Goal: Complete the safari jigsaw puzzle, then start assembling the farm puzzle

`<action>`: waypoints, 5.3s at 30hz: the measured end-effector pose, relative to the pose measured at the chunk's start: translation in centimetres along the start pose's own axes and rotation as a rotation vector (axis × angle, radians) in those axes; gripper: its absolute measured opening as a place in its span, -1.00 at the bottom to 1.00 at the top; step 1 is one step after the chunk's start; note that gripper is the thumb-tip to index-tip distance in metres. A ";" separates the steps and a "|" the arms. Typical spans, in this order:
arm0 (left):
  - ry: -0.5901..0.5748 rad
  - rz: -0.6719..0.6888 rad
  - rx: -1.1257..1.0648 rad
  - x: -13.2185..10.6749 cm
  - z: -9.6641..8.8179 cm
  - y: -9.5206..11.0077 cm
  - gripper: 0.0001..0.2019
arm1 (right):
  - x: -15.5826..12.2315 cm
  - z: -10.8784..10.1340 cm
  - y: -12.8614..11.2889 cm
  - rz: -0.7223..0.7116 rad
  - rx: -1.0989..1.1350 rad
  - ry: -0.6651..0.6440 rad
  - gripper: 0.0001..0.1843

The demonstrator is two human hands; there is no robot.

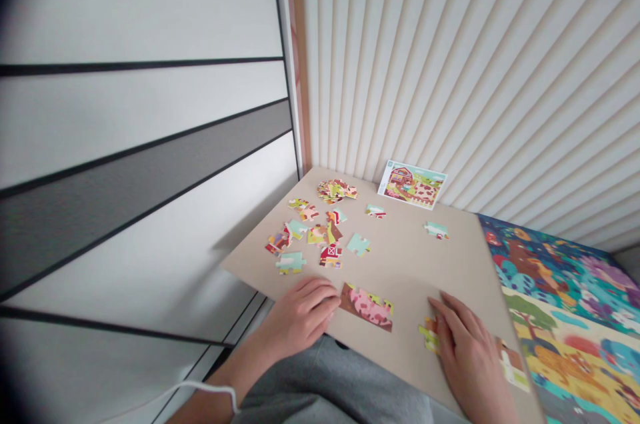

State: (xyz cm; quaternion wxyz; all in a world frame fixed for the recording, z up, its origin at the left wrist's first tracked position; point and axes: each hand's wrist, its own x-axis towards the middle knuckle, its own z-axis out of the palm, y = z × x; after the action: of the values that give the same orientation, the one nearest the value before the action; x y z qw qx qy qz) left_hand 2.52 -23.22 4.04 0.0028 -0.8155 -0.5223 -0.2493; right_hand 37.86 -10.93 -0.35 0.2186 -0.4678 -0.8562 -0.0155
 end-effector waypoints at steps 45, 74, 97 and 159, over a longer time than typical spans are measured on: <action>0.200 -0.577 -0.099 -3.1 -4.1 -13.3 -0.60 | 0.0 -0.5 -1.5 0.024 -0.016 0.013 -0.62; 0.316 -0.660 -0.828 1.3 -2.4 -11.3 -0.57 | 7.9 -2.3 -11.8 -0.263 0.132 -0.121 -0.64; 0.304 -0.574 -0.663 -0.1 -0.8 -10.8 -0.67 | 19.5 4.3 -7.8 -0.150 0.086 -0.111 -0.70; 0.267 -0.569 -0.650 0.1 -1.5 -10.2 -0.70 | 20.6 5.8 -7.1 -0.264 -0.075 -0.154 -0.64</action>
State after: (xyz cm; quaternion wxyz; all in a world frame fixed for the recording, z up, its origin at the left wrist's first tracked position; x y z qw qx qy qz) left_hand -6.75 -18.88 2.82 -0.2551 -0.5586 -0.6153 -0.4942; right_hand 20.41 2.73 3.70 0.1308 -0.3587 -0.9234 -0.0401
